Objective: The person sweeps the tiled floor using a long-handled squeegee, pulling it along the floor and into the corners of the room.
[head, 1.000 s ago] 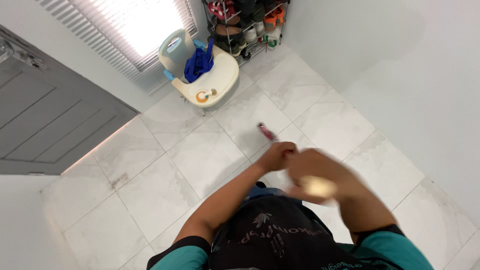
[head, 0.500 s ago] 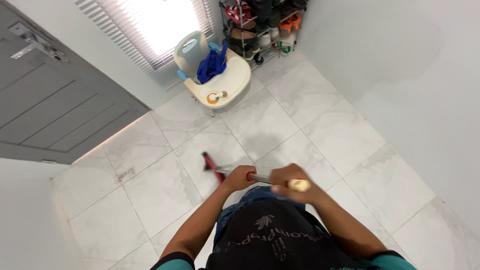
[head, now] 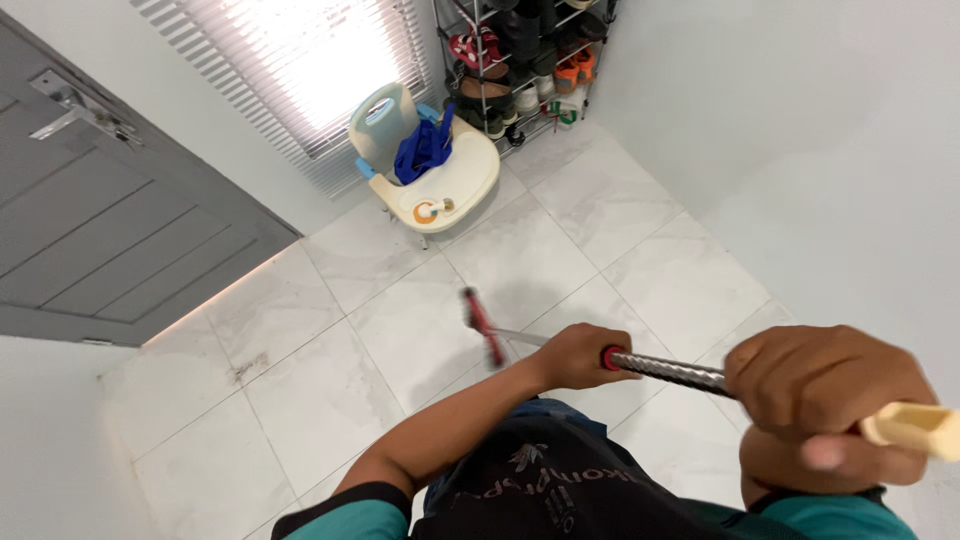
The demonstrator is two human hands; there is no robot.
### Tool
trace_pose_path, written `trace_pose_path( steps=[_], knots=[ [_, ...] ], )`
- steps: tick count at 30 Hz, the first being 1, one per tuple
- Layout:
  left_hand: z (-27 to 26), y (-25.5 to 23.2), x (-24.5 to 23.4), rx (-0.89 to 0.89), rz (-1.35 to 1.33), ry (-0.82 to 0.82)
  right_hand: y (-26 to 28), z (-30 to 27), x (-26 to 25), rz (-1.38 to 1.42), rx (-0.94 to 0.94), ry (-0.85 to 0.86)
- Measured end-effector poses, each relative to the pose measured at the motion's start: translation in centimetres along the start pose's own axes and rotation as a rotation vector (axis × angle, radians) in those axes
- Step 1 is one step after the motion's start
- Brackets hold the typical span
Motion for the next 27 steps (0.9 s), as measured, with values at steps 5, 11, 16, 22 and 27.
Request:
trace_pose_path(
  steps=[5,11,16,22,27],
  knots=[
    [0.2,3.6,1.7,0.210,-0.243,-0.099,-7.5,1.8,3.4,-0.567,0.284,0.068],
    [-4.4,16.2,5.5,0.001,-0.246,-0.087,-19.6,3.4,9.8,-0.217,0.266,0.389],
    [-9.7,19.3,3.9,-0.222,-0.066,-0.041,-25.0,-1.9,7.6,-0.493,0.381,0.404],
    [-12.1,16.8,-1.2,-0.224,0.088,-0.153,-20.6,-2.2,3.6,-0.092,0.144,0.132],
    [-10.2,13.1,-3.3,-0.424,0.087,-0.116,-13.0,0.5,0.2,0.170,0.046,0.022]
  ],
)
Point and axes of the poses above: each hand's wrist, its own z-axis towards the middle knuckle, its own x-axis out of the palm, y = z × x, the point moved 10 cm from there along z, towards the middle knuckle, and after that the axes turned 4 degrees about z, right-handed, at the moved point
